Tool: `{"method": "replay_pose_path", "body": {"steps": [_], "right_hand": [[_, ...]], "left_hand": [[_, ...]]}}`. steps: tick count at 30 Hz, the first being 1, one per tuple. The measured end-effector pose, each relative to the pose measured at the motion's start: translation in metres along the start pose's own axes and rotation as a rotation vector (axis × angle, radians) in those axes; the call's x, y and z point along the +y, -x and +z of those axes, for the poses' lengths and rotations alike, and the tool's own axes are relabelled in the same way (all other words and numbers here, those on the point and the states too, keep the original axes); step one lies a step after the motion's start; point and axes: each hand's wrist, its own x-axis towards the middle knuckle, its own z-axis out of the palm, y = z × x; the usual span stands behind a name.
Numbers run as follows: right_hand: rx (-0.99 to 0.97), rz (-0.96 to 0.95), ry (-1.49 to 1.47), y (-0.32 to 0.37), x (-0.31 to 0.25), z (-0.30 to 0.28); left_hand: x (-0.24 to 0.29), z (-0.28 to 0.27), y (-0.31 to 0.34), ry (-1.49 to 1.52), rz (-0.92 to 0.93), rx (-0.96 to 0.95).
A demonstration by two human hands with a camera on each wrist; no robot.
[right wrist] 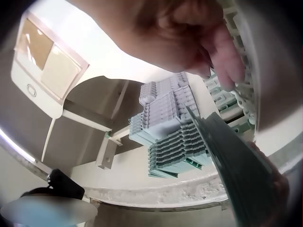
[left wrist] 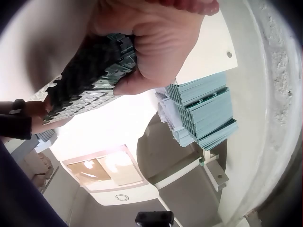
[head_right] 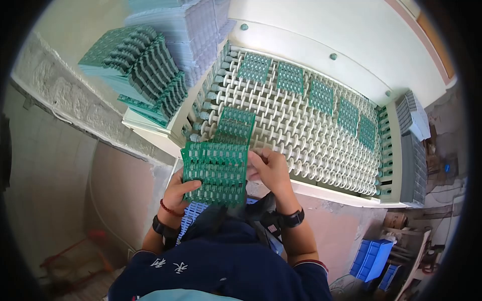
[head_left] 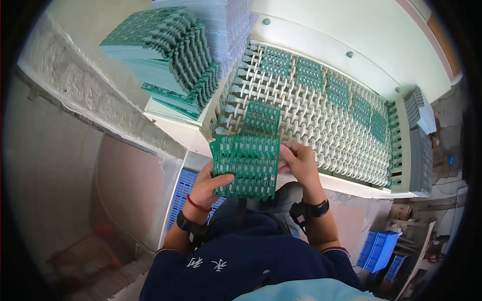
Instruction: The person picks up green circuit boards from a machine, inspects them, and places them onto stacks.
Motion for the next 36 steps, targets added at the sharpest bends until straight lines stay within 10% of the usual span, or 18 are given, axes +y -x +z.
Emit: {"method": "replay_pose_path", "body": {"steps": [11, 28, 36], "right_hand": [[-0.020, 0.035, -0.565, 0.025, 0.014, -0.007], [0.420, 0.041, 0.560, -0.013, -0.016, -0.101], [0.528, 0.023, 0.501, 0.009, -0.008, -0.180]], "left_hand": [[-0.017, 0.011, -0.034, 0.131, -0.030, -0.016], [-0.018, 0.012, -0.021, 0.106, 0.016, 0.083], [-0.019, 0.002, -0.015, 0.208, 0.011, 0.037]]}}
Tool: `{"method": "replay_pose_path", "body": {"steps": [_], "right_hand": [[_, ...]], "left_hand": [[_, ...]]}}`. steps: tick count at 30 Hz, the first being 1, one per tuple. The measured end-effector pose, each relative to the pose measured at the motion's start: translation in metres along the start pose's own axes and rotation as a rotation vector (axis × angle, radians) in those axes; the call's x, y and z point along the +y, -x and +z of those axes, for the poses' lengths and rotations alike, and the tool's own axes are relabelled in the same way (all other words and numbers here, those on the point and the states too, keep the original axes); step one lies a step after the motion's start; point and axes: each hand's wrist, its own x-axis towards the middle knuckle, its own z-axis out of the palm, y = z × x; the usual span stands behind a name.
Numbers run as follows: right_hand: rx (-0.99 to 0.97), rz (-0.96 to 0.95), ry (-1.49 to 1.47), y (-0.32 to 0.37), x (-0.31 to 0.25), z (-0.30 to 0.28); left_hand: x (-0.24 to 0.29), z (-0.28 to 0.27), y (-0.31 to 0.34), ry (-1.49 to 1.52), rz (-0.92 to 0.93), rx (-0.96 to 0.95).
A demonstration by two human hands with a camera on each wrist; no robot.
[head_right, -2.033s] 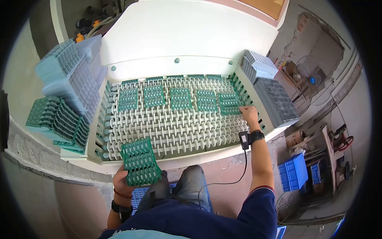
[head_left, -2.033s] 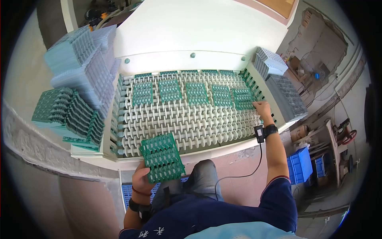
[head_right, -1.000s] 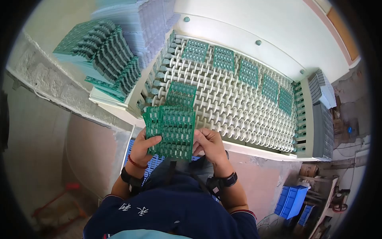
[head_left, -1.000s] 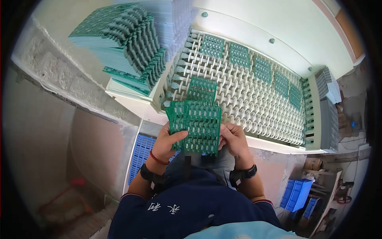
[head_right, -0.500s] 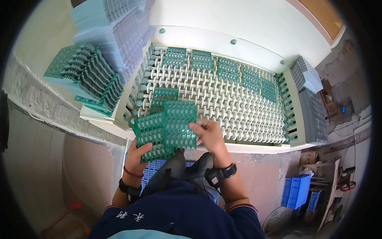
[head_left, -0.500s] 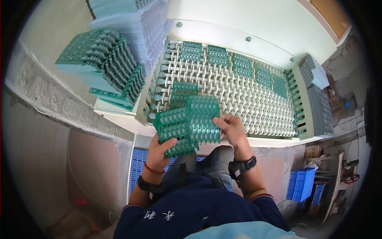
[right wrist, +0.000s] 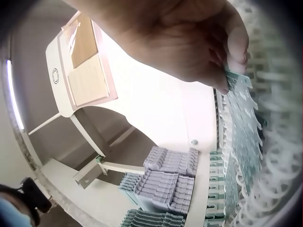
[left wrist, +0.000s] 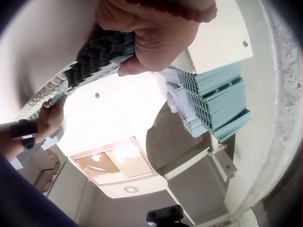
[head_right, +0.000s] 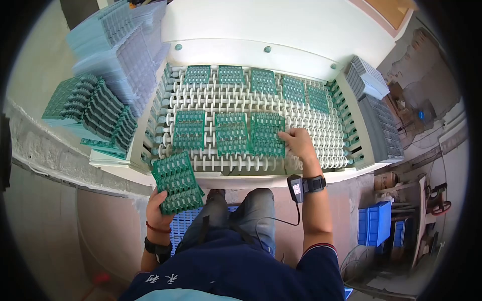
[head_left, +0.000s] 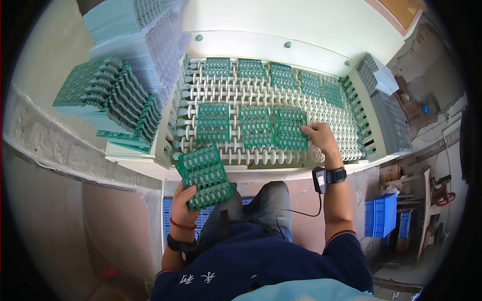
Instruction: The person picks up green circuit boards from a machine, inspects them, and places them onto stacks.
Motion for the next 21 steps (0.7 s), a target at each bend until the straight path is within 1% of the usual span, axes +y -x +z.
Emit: {"method": "replay_pose_path", "body": {"steps": [1, 3, 5, 7, 9, 10, 12, 13, 14, 15, 16, 17, 18, 19, 20, 21], "right_hand": [[0.013, 0.004, 0.000, 0.001, 0.003, -0.014], [0.138, 0.030, 0.053, 0.004, 0.008, -0.046], [0.175, 0.029, 0.103, -0.007, 0.031, -0.073], [0.199, 0.062, 0.079, -0.005, 0.040, -0.087], [0.299, -0.005, 0.344, -0.003, 0.049, -0.095], [0.393, -0.067, 0.395, 0.005, 0.046, -0.088], [0.334, -0.110, 0.209, 0.026, 0.032, -0.071], [0.199, -0.113, 0.057, 0.035, 0.027, -0.057], [0.096, -0.062, -0.040, 0.051, 0.010, -0.038], [-0.065, -0.120, -0.139, 0.067, -0.002, -0.019], [-0.186, -0.171, -0.207, 0.079, -0.003, 0.004], [-0.383, -0.119, -0.380, 0.092, -0.012, 0.022], [-0.434, -0.041, -0.345, 0.106, -0.026, 0.039], [-0.516, -0.127, -0.420, 0.112, -0.027, 0.055], [-0.534, -0.042, -0.466, 0.116, -0.022, 0.069], [-0.529, -0.045, -0.469, 0.115, -0.021, 0.069]], "left_hand": [[0.003, 0.003, 0.001, 0.000, -0.008, -0.011], [0.006, 0.011, 0.002, 0.005, -0.032, -0.154], [0.002, 0.001, 0.001, -0.021, -0.030, -0.166], [-0.001, -0.001, -0.002, -0.096, -0.028, -0.151], [-0.003, 0.009, -0.003, -0.114, -0.028, -0.150], [-0.005, 0.013, -0.004, -0.129, -0.022, -0.136], [-0.010, 0.019, -0.008, -0.142, -0.030, -0.135], [-0.011, 0.022, -0.010, -0.157, -0.034, -0.130], [-0.014, 0.025, -0.013, -0.164, -0.041, -0.132], [-0.019, 0.029, -0.016, -0.189, -0.043, -0.132], [-0.023, 0.034, -0.019, -0.215, -0.045, -0.135], [-0.027, 0.039, -0.022, -0.222, -0.051, -0.142], [-0.031, 0.043, -0.023, -0.208, -0.068, -0.141], [-0.035, 0.047, -0.024, -0.192, -0.084, -0.140], [-0.037, 0.048, -0.025, -0.220, -0.098, -0.148], [-0.039, 0.048, -0.026, -0.224, -0.099, -0.153]]}}
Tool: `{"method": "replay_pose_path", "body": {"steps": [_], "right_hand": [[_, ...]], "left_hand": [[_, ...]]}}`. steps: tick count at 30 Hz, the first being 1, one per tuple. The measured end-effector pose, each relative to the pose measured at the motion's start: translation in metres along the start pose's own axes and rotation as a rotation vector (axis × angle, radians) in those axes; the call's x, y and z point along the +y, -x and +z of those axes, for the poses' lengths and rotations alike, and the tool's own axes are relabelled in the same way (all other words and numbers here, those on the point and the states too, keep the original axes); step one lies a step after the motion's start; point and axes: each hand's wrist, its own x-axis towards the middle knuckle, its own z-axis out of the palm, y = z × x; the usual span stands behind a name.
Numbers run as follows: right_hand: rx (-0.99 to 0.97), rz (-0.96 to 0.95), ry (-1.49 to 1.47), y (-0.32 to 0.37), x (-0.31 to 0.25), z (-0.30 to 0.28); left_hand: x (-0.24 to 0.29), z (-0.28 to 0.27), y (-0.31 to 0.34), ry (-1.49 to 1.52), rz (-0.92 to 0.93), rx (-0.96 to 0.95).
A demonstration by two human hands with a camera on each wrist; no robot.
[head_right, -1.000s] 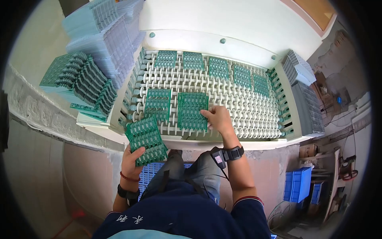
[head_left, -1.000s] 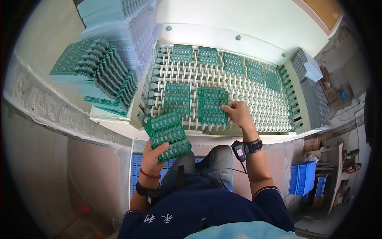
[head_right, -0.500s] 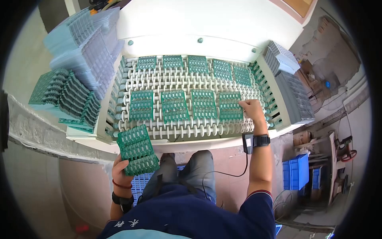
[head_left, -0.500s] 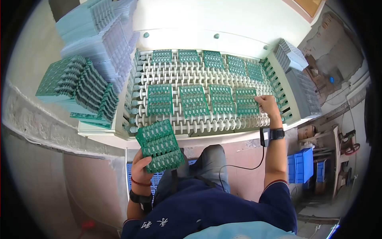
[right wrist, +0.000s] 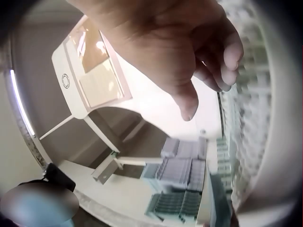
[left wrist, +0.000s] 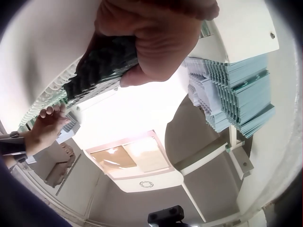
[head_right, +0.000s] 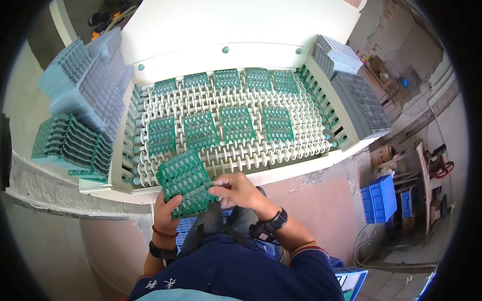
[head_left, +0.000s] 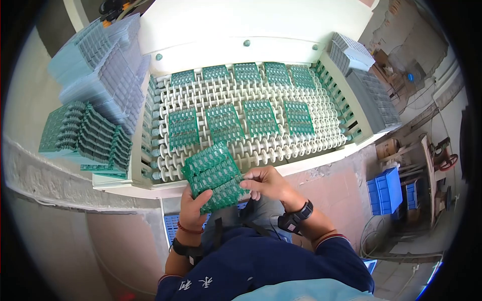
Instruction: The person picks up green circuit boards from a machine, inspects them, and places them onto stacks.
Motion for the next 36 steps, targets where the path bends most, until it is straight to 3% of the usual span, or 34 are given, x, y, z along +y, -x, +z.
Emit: {"method": "replay_pose_path", "body": {"steps": [4, 6, 10, 12, 15, 17, 18, 20, 23, 26, 31, 36], "right_hand": [[0.237, -0.060, -0.038, 0.004, -0.006, -0.034], [0.426, -0.165, 0.028, 0.011, -0.002, -0.079], [0.874, -0.177, 0.152, 0.032, -0.004, -0.182], [0.957, -0.143, 0.223, 0.039, 0.003, -0.229], [0.977, -0.020, 0.378, 0.051, 0.017, -0.268], [1.086, 0.017, 0.852, 0.057, 0.025, -0.277], [1.075, 0.012, 0.854, 0.058, 0.024, -0.276], [1.120, -0.085, 0.276, 0.065, 0.023, -0.260], [0.967, -0.181, -0.054, 0.068, 0.014, -0.205], [0.751, -0.173, -0.189, 0.048, 0.012, -0.119], [0.233, 0.005, -0.241, -0.002, 0.007, 0.002], [-0.002, 0.027, -0.361, -0.055, 0.005, 0.061]], "left_hand": [[0.001, -0.006, 0.006, 0.027, 0.020, -0.018], [0.007, -0.010, 0.010, 0.082, 0.024, -0.066], [0.013, -0.023, 0.023, 0.163, 0.047, -0.119], [0.011, -0.033, 0.028, 0.168, 0.068, -0.125], [0.006, -0.045, 0.035, 0.138, 0.069, -0.076], [0.006, -0.049, 0.037, 0.119, 0.079, -0.057], [0.007, -0.050, 0.039, 0.107, 0.091, -0.055], [0.009, -0.052, 0.046, 0.085, 0.105, -0.025], [0.015, -0.057, 0.053, 0.033, 0.114, 0.024], [0.019, -0.058, 0.057, 0.069, 0.106, 0.013], [0.025, -0.061, 0.061, 0.098, 0.105, 0.017], [0.032, -0.055, 0.066, 0.030, 0.110, 0.105]]}}
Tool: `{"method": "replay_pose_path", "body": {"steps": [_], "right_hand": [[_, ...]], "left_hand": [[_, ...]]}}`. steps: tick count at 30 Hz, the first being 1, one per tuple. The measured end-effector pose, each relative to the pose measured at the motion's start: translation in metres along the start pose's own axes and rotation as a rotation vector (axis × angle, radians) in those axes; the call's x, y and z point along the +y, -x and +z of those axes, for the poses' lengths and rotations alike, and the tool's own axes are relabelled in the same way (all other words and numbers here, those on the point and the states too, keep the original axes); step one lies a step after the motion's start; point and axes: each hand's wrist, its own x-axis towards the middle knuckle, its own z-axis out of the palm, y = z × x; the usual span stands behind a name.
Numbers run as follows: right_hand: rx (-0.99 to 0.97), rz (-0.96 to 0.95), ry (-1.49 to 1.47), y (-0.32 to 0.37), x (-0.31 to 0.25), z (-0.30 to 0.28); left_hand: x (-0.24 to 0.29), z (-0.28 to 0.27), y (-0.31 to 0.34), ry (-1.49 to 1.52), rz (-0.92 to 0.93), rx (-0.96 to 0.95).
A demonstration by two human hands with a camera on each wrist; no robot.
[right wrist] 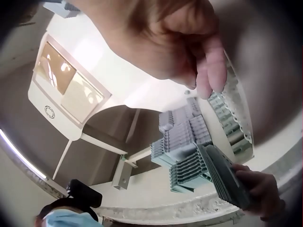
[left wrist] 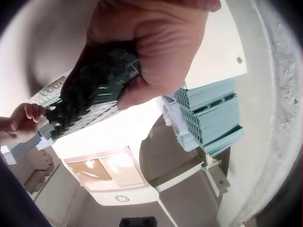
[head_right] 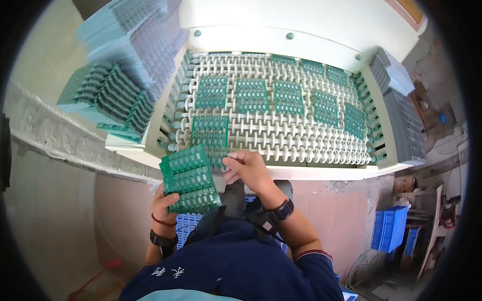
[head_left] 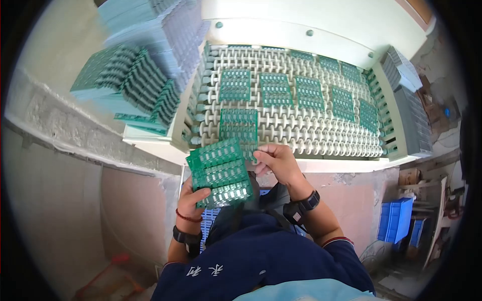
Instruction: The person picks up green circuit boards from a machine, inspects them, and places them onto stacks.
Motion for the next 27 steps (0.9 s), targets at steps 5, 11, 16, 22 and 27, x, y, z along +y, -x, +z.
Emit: {"method": "replay_pose_path", "body": {"steps": [5, 11, 16, 22, 27], "right_hand": [[0.189, -0.104, 0.464, 0.005, -0.004, 0.011], [0.036, -0.054, 0.293, 0.015, -0.001, -0.001], [0.250, -0.133, 0.352, 0.009, -0.013, -0.034], [0.625, -0.180, 0.787, 0.016, -0.036, -0.082], [0.785, -0.197, 0.909, 0.035, -0.046, -0.130]], "left_hand": [[0.004, 0.005, -0.008, -0.049, -0.068, 0.020], [-0.010, 0.013, -0.032, -0.022, -0.111, -0.011], [-0.012, 0.008, -0.034, 0.017, -0.104, 0.077], [-0.002, 0.008, -0.025, -0.026, -0.019, 0.166], [-0.005, 0.005, -0.025, -0.061, -0.020, 0.133]]}}
